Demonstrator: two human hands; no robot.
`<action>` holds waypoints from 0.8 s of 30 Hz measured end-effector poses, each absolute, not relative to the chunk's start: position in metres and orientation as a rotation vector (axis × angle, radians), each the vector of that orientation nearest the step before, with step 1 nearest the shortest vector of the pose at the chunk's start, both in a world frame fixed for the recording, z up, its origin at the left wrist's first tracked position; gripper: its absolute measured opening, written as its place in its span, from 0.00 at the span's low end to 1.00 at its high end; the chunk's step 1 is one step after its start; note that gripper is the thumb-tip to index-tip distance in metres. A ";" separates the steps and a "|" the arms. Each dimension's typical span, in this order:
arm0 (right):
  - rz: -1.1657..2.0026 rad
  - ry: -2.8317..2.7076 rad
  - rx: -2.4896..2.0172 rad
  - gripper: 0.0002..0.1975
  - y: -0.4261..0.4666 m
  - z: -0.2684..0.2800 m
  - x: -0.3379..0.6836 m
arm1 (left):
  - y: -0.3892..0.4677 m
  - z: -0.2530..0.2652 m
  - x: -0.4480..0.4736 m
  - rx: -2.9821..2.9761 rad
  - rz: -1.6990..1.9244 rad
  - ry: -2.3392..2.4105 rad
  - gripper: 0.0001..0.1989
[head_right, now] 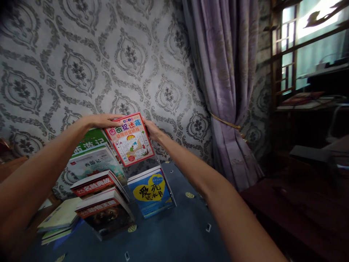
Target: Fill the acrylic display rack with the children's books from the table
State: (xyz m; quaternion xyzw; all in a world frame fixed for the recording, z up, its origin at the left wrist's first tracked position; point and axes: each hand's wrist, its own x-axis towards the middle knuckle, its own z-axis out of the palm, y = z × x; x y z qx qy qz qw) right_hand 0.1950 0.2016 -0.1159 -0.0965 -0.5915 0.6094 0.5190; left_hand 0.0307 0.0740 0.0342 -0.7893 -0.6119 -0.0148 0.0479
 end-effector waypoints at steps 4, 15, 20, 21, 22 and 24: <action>1.484 -1.340 -0.154 0.18 0.205 -0.132 0.194 | 0.081 0.033 0.026 -2.511 -0.050 -1.858 0.40; 1.420 -1.451 -0.121 0.17 0.184 -0.145 0.202 | 0.064 0.044 0.011 -2.276 0.010 -1.817 0.47; 1.390 -1.475 -0.174 0.17 0.192 -0.155 0.198 | 0.048 0.046 -0.012 -2.353 -0.125 -1.847 0.35; 1.386 -1.471 -0.175 0.17 0.193 -0.156 0.197 | 0.047 0.044 -0.015 -2.362 -0.160 -1.863 0.33; 1.382 -1.462 -0.172 0.18 0.194 -0.158 0.195 | 0.048 0.041 -0.018 -2.349 -0.204 -1.877 0.31; 1.374 -1.438 -0.158 0.19 0.194 -0.160 0.193 | 0.052 0.036 -0.021 -2.291 -0.269 -1.914 0.27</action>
